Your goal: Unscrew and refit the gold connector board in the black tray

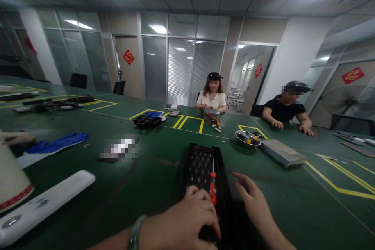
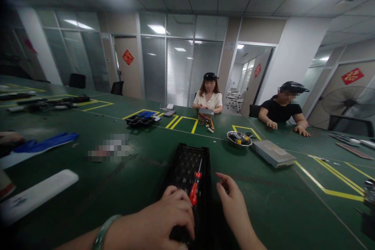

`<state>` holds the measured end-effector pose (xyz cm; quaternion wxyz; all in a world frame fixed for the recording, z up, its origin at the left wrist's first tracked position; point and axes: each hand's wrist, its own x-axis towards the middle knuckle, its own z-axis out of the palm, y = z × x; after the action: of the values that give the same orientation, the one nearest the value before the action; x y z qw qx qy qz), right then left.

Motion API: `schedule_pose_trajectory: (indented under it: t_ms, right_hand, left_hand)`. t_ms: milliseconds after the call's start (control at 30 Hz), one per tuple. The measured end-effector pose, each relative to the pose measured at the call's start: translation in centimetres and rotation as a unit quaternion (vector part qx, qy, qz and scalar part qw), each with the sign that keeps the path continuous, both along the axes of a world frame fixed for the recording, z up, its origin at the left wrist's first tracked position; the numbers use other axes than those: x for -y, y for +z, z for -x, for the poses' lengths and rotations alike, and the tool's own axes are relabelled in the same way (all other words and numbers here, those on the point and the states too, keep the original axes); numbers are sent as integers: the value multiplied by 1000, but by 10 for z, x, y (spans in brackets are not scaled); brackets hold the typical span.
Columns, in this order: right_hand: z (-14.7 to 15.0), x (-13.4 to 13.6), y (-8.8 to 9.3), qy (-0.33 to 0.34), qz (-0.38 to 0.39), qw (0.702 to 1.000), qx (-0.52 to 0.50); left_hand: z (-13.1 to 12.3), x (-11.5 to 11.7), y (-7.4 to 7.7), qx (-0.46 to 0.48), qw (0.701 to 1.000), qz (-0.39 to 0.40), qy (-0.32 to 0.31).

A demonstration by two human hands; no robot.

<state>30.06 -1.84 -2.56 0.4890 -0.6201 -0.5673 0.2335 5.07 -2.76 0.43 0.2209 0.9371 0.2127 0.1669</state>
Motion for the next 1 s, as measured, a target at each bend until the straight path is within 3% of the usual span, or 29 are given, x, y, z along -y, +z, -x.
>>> schedule_pose_trajectory:
  t_ms: [233, 367, 467, 533, 633, 767, 900, 1000]
  right_hand:
    - [4, 1, 3, 3, 0, 1000, -17]
    - [5, 3, 7, -4, -16, 1000, -7]
    - [8, 10, 13, 19, -38, 999, 22]
    - [13, 18, 18, 62, -43, 996, 57]
    - [23, 28, 25, 113, -28, 988, 98]
    - [28, 30, 26, 81, 29, 992, 97]
    - [20, 21, 18, 34, 108, 980, 161]
    - [17, 16, 9, 73, 161, 968, 175]
  left_hand:
    - [0, -2, -1, -13, 1000, -9, -16]
    - [2, -1, 7, 10, 1000, -3, -8]
    - [5, -4, 16, 55, 997, 8, 47]
    - [8, -13, 17, 104, 987, 19, 121]
    - [13, -34, 4, 192, 948, 52, 249]
    - [20, -63, -28, 222, 899, 76, 369]
    - [23, -73, -47, 168, 890, 106, 410]
    - [24, -76, -50, 136, 888, 135, 419]
